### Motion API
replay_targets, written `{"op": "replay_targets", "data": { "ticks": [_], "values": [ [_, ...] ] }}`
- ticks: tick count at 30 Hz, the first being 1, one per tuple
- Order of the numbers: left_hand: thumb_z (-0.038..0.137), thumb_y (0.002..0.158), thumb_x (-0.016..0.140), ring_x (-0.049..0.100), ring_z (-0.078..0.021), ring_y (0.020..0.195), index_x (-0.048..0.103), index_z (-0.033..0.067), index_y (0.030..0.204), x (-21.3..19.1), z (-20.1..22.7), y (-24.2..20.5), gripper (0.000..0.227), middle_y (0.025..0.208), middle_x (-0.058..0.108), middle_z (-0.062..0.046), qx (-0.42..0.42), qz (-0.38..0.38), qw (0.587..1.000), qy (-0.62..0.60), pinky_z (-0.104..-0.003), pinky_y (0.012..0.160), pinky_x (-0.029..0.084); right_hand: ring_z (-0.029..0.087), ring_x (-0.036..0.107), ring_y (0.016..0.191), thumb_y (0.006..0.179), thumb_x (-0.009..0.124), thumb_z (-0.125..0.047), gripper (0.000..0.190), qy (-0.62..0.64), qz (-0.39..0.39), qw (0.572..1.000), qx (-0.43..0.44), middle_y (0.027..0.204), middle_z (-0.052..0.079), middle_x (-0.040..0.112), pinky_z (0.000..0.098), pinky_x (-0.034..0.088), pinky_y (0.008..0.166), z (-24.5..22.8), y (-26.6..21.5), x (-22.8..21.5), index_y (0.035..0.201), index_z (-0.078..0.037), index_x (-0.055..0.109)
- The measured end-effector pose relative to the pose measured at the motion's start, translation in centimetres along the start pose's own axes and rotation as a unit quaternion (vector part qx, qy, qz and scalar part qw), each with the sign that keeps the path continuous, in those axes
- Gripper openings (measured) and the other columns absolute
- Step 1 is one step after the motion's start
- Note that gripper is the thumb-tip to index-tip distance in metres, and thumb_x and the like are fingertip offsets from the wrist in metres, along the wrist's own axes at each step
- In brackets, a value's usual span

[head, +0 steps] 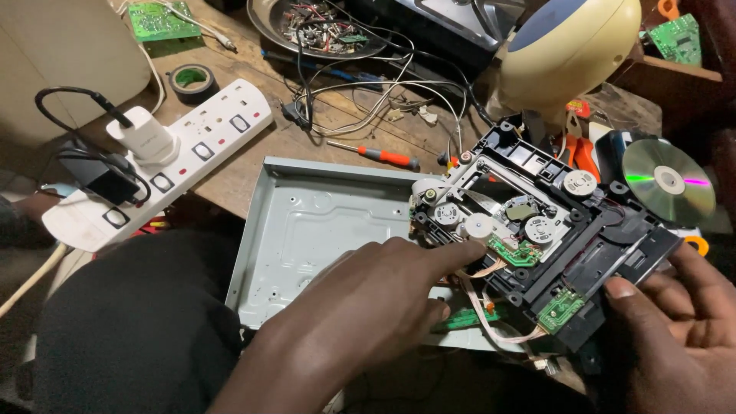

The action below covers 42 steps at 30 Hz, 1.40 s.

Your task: Inspecting and testing the mechanical and electronic components of a DVD drive assembly.

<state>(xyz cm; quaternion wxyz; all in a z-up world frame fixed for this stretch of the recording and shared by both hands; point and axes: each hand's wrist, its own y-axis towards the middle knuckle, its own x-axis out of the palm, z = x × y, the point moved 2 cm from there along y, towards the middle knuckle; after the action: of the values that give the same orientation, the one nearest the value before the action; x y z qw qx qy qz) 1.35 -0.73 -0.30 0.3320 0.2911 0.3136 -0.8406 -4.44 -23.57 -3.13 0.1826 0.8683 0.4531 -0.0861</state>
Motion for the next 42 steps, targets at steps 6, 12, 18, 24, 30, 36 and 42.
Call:
{"op": "replay_targets", "data": {
  "ticks": [6,12,18,24,30,36,42],
  "values": [
    [0.019,0.089,0.059,0.063,-0.0465,0.1,0.044,0.0351,0.161,-0.2,0.0,-0.2,0.075,0.115,0.067,-0.023,0.014,-0.002,1.0,-0.012,-0.054,0.076,0.048,0.031,0.066,0.111,0.1,0.054,0.007,0.063,0.026,0.003,1.0,0.018,0.129,0.026,0.063,0.0412,0.057,0.091,0.6,0.0,-0.1,0.161,0.003,0.04],
    [0.022,0.092,0.063,0.064,-0.0473,0.099,0.042,0.0304,0.162,-0.4,0.3,-0.5,0.074,0.119,0.068,-0.023,0.027,-0.015,0.999,-0.03,-0.055,0.073,0.048,0.031,0.065,0.116,0.102,0.058,0.007,0.063,0.01,0.0,1.0,-0.029,0.13,0.029,0.062,0.04,0.055,0.098,2.4,0.4,-0.7,0.162,0.006,0.038],
    [0.023,0.089,0.065,0.066,-0.0446,0.095,0.042,0.0293,0.162,-0.8,0.7,-0.5,0.077,0.107,0.072,-0.024,0.033,-0.045,0.997,-0.045,-0.049,0.074,0.046,0.034,0.067,0.112,0.101,0.055,0.008,0.06,0.004,0.001,1.0,-0.012,0.13,0.029,0.063,0.0441,0.058,0.092,0.8,0.1,-0.1,0.159,0.006,0.039],
    [0.02,0.091,0.064,0.067,-0.0422,0.082,0.041,0.0276,0.163,-1.0,0.9,-0.7,0.076,0.099,0.071,-0.022,0.031,-0.062,0.995,-0.068,-0.047,0.066,0.044,0.029,0.066,0.117,0.1,0.059,0.004,0.066,0.031,0.005,0.999,-0.018,0.128,0.025,0.062,0.0397,0.057,0.1,3.5,0.7,-1.1,0.163,0.002,0.04],
    [0.017,0.085,0.061,0.069,-0.0441,0.093,0.045,0.0251,0.157,-0.4,0.3,-0.5,0.074,0.108,0.074,-0.021,0.072,-0.012,0.995,-0.072,-0.049,0.073,0.048,0.029,0.067,0.111,0.102,0.057,0.005,0.06,0.018,0.005,1.0,-0.013,0.127,0.026,0.064,0.0394,0.058,0.094,1.6,0.1,-0.3,0.159,0.003,0.041],
    [0.02,0.089,0.065,0.071,-0.0427,0.094,0.038,0.0222,0.161,-0.3,0.2,-0.3,0.078,0.11,0.076,-0.02,0.077,-0.031,0.992,-0.095,-0.049,0.073,0.05,0.031,0.065,0.118,0.101,0.057,0.007,0.061,0.013,-0.002,0.999,-0.033,0.13,0.03,0.062,0.0422,0.056,0.101,2.0,0.2,-0.6,0.16,0.004,0.039],
    [0.028,0.089,0.064,0.07,-0.0379,0.088,0.032,0.0234,0.162,-0.5,0.5,-0.6,0.08,0.102,0.074,-0.016,0.066,-0.063,0.991,-0.102,-0.049,0.069,0.048,0.026,0.065,0.119,0.1,0.059,0.003,0.062,0.021,0.008,1.0,-0.02,0.132,0.024,0.063,0.0399,0.057,0.101,2.7,0.5,-0.7,0.159,0.001,0.041]
  ]
}}
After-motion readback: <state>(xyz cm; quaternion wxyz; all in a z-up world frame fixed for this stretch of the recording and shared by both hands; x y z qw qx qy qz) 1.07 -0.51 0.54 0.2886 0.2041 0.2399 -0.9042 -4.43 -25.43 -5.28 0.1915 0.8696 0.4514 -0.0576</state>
